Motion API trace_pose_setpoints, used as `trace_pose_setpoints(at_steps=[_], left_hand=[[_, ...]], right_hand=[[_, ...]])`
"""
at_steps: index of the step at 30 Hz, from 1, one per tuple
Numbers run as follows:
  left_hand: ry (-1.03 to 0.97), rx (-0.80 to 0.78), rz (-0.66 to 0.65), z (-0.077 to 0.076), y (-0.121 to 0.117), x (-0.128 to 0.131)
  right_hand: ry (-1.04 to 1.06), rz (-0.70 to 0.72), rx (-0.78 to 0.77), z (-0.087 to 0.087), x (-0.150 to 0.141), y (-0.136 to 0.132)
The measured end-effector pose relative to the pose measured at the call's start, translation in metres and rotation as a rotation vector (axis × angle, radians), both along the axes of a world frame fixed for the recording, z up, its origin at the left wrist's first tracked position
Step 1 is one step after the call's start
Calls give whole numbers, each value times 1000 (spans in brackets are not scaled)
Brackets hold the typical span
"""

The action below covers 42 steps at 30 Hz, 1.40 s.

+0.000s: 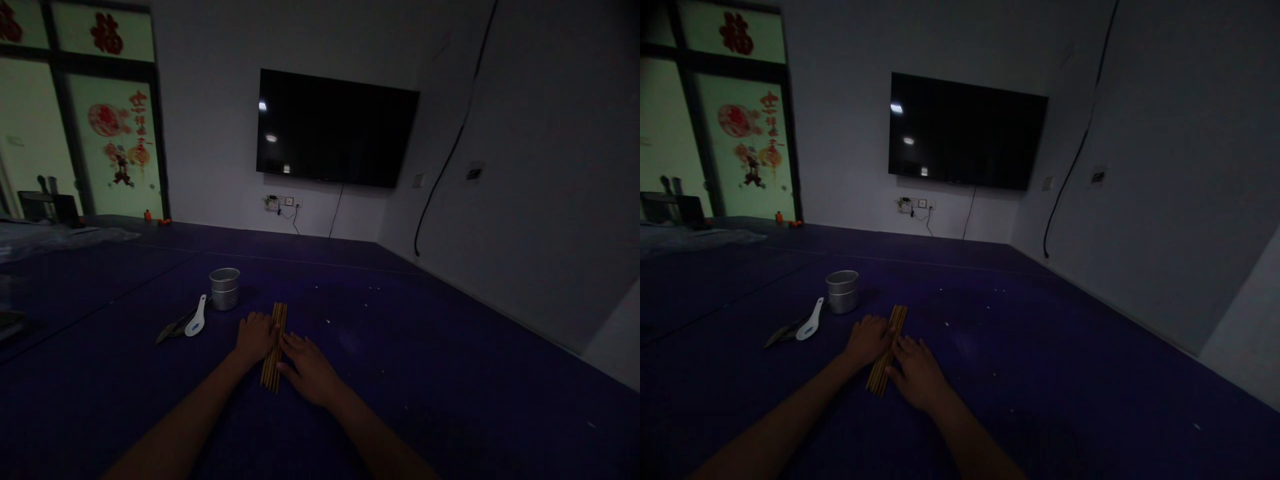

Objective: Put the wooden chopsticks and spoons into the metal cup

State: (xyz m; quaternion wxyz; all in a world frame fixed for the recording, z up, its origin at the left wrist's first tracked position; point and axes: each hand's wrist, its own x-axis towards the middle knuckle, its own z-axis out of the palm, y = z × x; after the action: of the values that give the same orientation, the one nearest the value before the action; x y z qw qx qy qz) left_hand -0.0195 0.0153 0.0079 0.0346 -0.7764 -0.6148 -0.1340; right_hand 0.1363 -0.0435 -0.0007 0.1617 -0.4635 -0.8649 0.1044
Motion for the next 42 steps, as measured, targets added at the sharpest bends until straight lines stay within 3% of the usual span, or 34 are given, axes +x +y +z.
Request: trace_pose_setpoints(at_steps=[42], left_hand=[[-35,24,7,-1,0,0]], right_hand=[[-17,-13,-23,2,0,-2]])
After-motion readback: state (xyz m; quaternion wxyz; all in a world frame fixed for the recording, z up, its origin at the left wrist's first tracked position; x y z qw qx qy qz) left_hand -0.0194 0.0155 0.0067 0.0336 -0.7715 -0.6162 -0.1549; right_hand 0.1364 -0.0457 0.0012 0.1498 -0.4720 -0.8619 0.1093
